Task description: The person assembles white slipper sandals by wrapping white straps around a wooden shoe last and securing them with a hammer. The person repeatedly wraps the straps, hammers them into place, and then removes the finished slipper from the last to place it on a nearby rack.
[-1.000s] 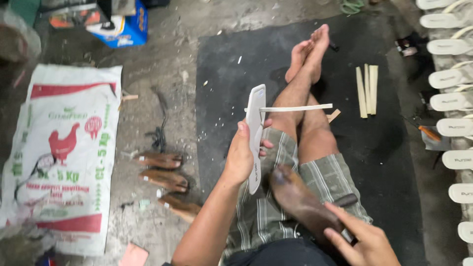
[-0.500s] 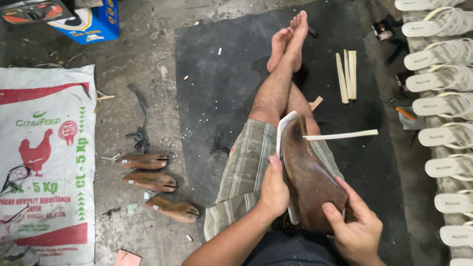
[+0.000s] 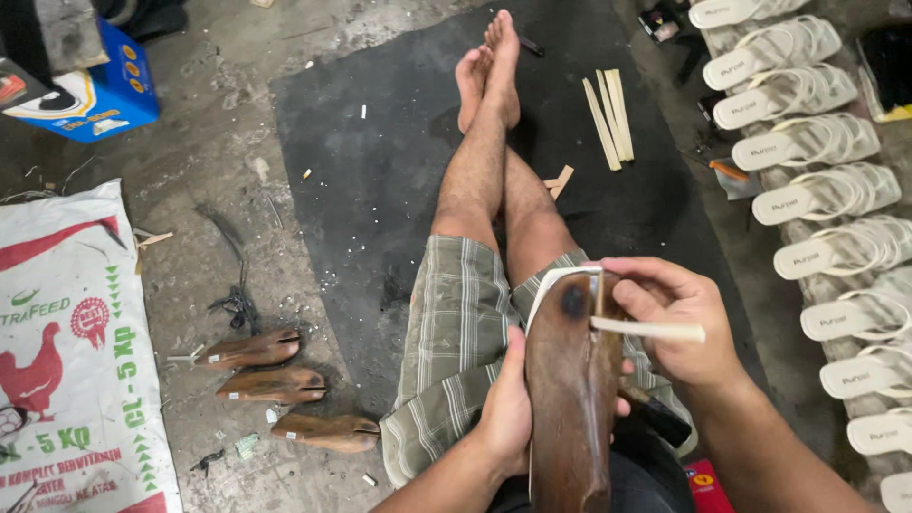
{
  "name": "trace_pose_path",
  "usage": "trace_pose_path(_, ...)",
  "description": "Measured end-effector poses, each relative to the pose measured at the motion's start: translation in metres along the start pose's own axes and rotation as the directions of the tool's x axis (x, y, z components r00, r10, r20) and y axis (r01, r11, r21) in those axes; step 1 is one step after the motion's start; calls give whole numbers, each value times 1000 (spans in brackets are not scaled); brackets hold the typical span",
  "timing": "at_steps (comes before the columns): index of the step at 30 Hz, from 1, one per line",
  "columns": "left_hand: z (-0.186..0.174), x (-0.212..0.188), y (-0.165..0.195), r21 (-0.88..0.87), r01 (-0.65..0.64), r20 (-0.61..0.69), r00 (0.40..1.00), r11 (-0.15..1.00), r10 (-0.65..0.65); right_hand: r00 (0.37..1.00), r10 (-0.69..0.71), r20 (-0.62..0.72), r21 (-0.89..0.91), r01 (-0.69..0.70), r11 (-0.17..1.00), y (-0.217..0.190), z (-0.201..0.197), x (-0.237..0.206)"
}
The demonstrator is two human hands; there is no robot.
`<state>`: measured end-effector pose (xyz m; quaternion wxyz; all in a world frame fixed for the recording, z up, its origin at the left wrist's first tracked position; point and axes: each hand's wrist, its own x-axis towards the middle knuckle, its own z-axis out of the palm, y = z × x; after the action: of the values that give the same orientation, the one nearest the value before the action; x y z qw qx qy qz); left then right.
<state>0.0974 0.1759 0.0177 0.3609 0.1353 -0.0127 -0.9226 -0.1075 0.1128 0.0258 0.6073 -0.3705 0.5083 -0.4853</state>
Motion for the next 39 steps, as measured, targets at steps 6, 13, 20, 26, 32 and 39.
trace_pose_path(6, -4, -13, -12, 64, -31, 5, 1000, 997, 31, 997, 73, 3, 59, -73, 996, 4, 0, -20)
trace_pose_path(13, -6, -25, -21, 155, -64, 17, 998, 986, 63, 995, -13, 101, 136, -1, 991, -3, 6, -34)
trace_pose_path(20, -19, 2, 16, 120, -44, -182, 981, 992, 65, 993, -66, 97, -54, 72, 996, -3, 8, -30)
trace_pose_path(26, -34, 18, 27, 252, -116, -76, 987, 961, 139, 991, -93, 94, -87, 101, 991, -5, 11, -31)
trace_pose_path(32, -35, 20, 28, 333, -171, -21, 982, 927, 189, 987, -110, 116, -155, 127, 980, -7, 12, -32)
trace_pose_path(39, -37, 15, 30, 388, -197, 28, 979, 900, 203, 988, -96, 120, -113, 110, 988, -9, 14, -32)
